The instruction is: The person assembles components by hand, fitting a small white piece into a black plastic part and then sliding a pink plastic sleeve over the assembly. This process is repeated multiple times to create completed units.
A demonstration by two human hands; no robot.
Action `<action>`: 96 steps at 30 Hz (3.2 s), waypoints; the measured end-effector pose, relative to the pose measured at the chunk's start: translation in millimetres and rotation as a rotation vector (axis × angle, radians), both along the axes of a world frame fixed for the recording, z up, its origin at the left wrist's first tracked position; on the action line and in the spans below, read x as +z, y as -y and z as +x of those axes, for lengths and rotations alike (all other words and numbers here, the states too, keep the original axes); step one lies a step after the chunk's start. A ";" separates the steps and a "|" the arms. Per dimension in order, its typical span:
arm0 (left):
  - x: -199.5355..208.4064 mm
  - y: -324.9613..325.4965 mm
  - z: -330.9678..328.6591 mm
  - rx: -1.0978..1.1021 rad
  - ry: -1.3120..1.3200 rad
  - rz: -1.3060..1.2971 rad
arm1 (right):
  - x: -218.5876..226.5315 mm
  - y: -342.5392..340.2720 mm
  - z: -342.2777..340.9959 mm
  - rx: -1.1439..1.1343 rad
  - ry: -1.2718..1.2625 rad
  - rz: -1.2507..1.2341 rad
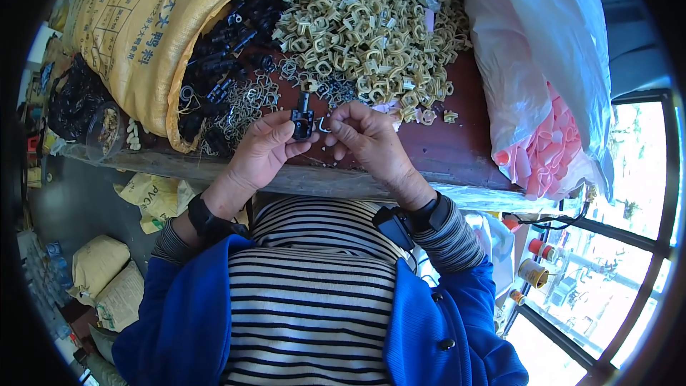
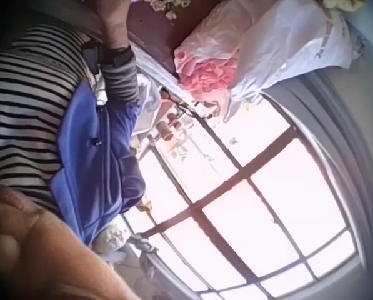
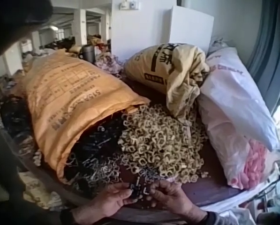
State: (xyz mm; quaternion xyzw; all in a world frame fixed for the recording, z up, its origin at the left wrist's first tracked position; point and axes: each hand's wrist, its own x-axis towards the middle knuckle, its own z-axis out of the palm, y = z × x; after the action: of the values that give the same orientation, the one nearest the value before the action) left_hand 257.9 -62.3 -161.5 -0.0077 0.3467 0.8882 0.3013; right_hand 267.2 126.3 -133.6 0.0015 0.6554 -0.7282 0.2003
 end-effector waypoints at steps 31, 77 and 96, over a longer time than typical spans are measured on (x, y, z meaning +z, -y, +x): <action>8.5 -10.3 6.3 -0.158 0.072 -0.162 | 1.3 1.0 10.9 0.016 -0.672 0.517; -3.4 -14.3 -8.1 -0.150 -0.045 0.125 | -12.3 -3.4 -20.3 -0.029 0.066 -0.196; 1.2 -17.5 -11.8 -0.103 -0.045 0.073 | -7.3 -6.1 -17.4 -0.108 -0.373 0.206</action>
State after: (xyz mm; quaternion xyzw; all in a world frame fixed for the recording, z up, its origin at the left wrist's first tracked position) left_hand 246.1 -44.8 -160.3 0.0410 0.3209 0.8835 0.3388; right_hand 249.8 132.5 -140.9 -0.0777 0.7511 -0.6547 0.0353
